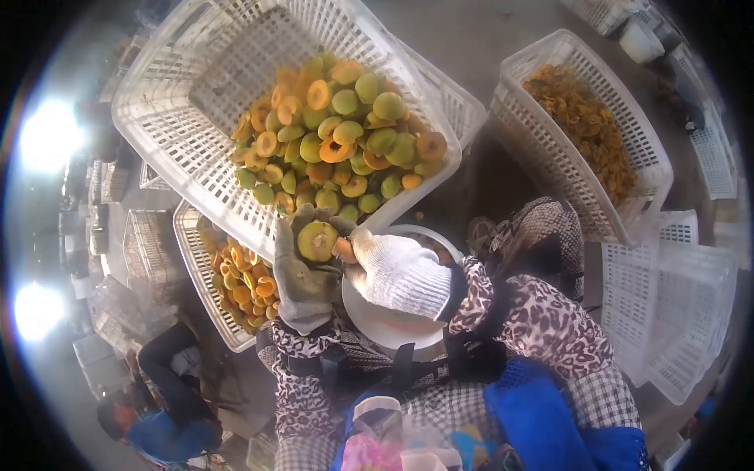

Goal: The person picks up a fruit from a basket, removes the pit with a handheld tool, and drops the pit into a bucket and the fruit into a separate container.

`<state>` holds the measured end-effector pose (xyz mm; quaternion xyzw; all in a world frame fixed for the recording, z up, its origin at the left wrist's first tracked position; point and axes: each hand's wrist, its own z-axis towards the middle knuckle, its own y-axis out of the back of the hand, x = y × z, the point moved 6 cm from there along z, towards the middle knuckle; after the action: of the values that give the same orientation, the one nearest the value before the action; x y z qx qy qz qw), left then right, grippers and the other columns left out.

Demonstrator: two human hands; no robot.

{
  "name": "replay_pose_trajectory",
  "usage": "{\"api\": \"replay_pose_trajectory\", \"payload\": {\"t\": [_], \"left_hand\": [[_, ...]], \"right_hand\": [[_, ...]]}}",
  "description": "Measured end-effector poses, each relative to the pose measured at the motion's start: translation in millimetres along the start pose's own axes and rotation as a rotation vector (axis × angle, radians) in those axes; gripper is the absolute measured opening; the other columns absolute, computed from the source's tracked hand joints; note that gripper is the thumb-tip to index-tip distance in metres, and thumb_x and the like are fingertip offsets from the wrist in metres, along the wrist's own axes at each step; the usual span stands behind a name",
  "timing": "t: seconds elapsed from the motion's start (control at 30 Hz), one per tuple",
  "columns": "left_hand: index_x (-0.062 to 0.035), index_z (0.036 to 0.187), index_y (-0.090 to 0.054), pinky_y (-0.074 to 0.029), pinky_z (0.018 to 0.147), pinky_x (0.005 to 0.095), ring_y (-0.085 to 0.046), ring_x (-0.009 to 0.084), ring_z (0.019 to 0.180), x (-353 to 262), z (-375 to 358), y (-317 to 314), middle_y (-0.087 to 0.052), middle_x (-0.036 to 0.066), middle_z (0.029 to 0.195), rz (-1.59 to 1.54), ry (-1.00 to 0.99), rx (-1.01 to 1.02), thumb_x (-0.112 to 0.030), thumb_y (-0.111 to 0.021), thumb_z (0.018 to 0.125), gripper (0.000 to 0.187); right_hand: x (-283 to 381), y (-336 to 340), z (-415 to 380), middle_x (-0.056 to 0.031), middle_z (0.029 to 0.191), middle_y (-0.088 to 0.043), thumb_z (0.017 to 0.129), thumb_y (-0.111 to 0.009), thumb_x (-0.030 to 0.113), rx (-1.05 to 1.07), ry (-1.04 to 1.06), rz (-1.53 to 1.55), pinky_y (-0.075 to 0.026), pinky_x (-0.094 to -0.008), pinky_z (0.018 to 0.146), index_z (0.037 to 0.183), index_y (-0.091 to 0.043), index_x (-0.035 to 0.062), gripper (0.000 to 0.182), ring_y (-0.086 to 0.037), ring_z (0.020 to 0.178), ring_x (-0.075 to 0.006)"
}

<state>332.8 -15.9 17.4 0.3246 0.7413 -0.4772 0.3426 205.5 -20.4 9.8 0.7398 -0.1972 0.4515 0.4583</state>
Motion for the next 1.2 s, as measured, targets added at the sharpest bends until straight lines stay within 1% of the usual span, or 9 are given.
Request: {"api": "replay_pose_trajectory", "payload": {"t": [0.33,0.47,0.53,0.57,0.7,0.8,0.83,1.0,1.2], "left_hand": [[0.0062,0.116,-0.052,-0.054,0.082,0.0349,-0.064,0.0253,0.09,-1,3,19,-0.064,0.017,0.101,0.395,-0.131,0.05,-0.003,-0.043,0.099,0.021],[0.0061,0.105,-0.056,-0.055,0.074,0.0321,-0.065,0.0241,0.081,1,5,22,-0.065,0.016,0.091,0.356,-0.044,-0.04,-0.021,-0.042,0.101,0.031],[0.0059,0.102,-0.057,-0.055,0.072,0.0306,-0.065,0.0232,0.078,10,5,20,-0.065,0.015,0.087,0.107,0.114,-0.132,-0.028,-0.041,0.102,0.038],[0.0045,0.099,-0.058,-0.054,0.072,0.0328,-0.064,0.0235,0.077,11,5,21,-0.065,0.016,0.086,0.156,0.112,-0.17,-0.037,-0.037,0.102,0.046],[0.0029,0.095,-0.059,-0.052,0.071,0.0345,-0.063,0.024,0.075,10,3,19,-0.064,0.017,0.083,0.33,0.073,-0.135,-0.044,-0.034,0.101,0.054],[0.0024,0.095,-0.059,-0.052,0.071,0.0342,-0.063,0.0238,0.074,16,6,9,-0.065,0.017,0.082,0.383,0.063,-0.134,-0.044,-0.033,0.101,0.053],[0.0021,0.095,-0.059,-0.052,0.072,0.0341,-0.063,0.0236,0.074,16,6,8,-0.065,0.017,0.082,0.407,0.049,-0.13,-0.044,-0.033,0.101,0.053],[0.0014,0.1,-0.059,-0.053,0.07,0.0316,-0.064,0.0234,0.075,14,1,-4,-0.066,0.016,0.086,0.89,-0.185,0.021,-0.045,-0.031,0.101,0.054],[0.0005,0.107,-0.057,-0.053,0.077,0.0308,-0.064,0.0225,0.083,33,-5,4,-0.065,0.015,0.093,0.307,0.102,-0.173,-0.044,-0.027,0.103,0.054]], "right_hand": [[-8,-29,8,-0.0186,0.075,-0.063,0.083,-0.061,0.028,-0.019,0.0,-0.267,-0.051,-0.0449,0.059,0.096,-0.05,-0.0009,0.034,-0.064,0.071,-0.0367],[-22,-43,10,-0.0183,0.072,-0.063,0.083,-0.059,0.026,0.109,-0.188,-0.16,-0.051,-0.0422,0.06,0.094,-0.054,-0.0011,0.03,-0.064,0.071,-0.0355],[-10,-37,6,-0.0092,0.068,-0.059,0.089,-0.054,0.026,0.48,-0.253,0.48,-0.051,-0.0391,0.05,0.099,-0.058,-0.002,0.03,-0.06,0.053,-0.0276],[-3,-29,2,-0.0226,0.073,-0.063,0.083,-0.056,0.024,0.63,-0.444,0.594,-0.051,-0.0402,0.059,0.1,-0.057,-0.001,0.031,-0.063,0.065,-0.0368],[-15,-31,5,-0.0222,0.072,-0.063,0.084,-0.055,0.023,0.086,-0.032,0.026,-0.051,-0.0424,0.054,0.103,-0.057,-0.0016,0.031,-0.064,0.061,-0.0351],[-18,-20,3,-0.0218,0.07,-0.063,0.086,-0.055,0.025,0.118,-0.037,0.051,-0.052,-0.0426,0.054,0.1,-0.056,-0.0005,0.029,-0.065,0.062,-0.0356],[-1,-4,0,-0.0192,0.089,-0.067,0.095,-0.047,0.024,0.552,-0.464,0.287,-0.053,-0.0399,0.072,0.107,-0.059,0.0037,0.026,-0.066,0.082,-0.0349],[-16,-16,-5,-0.017,0.091,-0.067,0.094,-0.045,0.025,0.347,-0.385,0.074,-0.052,-0.0381,0.078,0.108,-0.06,0.0059,0.028,-0.066,0.09,-0.0296],[-9,3,-13,-0.0151,0.09,-0.067,0.091,-0.05,0.027,0.269,-0.263,0.07,-0.053,-0.039,0.073,0.108,-0.061,0.0066,0.029,-0.067,0.085,-0.0302]]}}
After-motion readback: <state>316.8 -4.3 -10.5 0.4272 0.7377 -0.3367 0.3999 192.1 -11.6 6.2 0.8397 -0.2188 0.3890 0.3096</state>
